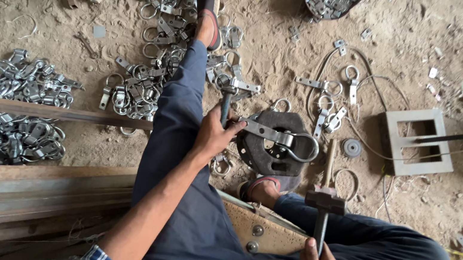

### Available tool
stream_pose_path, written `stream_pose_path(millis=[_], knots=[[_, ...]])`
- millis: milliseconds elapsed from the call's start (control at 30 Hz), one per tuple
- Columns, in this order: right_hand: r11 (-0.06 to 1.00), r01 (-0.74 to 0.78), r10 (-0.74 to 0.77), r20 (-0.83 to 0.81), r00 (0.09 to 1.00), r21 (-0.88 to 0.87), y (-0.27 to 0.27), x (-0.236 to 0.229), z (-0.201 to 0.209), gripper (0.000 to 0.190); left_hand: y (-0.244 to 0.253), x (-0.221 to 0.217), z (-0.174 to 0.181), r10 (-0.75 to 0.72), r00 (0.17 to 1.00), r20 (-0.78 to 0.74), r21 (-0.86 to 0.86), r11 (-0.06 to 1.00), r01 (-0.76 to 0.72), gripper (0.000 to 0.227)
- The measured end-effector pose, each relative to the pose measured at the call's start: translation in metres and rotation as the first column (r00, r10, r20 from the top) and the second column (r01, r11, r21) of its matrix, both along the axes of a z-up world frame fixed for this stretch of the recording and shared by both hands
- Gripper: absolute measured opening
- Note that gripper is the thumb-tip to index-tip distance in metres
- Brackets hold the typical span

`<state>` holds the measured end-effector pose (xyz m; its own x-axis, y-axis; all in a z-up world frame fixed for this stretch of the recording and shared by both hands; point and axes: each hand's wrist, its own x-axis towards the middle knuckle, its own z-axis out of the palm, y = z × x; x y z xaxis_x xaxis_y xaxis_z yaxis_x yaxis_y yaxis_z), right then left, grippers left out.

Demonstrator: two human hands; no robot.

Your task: The person sits on the ground and uses a hammer to strike metal parts placed on a small anvil. They repeatedly pick up metal pieces, position them on the anvil, and hit them with the hammer to shape or flatten them.

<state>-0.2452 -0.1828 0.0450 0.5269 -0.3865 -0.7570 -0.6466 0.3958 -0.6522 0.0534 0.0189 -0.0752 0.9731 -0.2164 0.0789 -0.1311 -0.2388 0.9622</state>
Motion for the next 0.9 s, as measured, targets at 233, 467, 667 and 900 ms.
stream_pose_path(millis=[233,467,667,900], knots=[[1.000,-0.020,0.020,0.060,0.998,0.001,-0.003,-0.005,-0.009,0.031,-0.004,-0.005,0.001,0.008,0.994,-0.112,0.055,0.998,-0.002,0.041],[1.000,0.002,-0.003,0.039,0.999,0.013,-0.001,-0.003,-0.002,0.033,0.001,-0.024,0.063,-0.039,0.993,0.113,-0.054,0.998,0.045,0.038],[0.999,0.023,-0.023,0.027,0.999,0.022,0.003,-0.001,0.004,0.033,-0.012,-0.030,0.083,-0.084,0.983,0.166,-0.007,0.996,0.086,0.034],[1.000,0.017,-0.017,-0.019,1.000,0.015,0.003,0.003,0.010,0.035,-0.022,-0.028,0.077,-0.106,0.972,0.210,0.020,0.994,0.104,0.024]])
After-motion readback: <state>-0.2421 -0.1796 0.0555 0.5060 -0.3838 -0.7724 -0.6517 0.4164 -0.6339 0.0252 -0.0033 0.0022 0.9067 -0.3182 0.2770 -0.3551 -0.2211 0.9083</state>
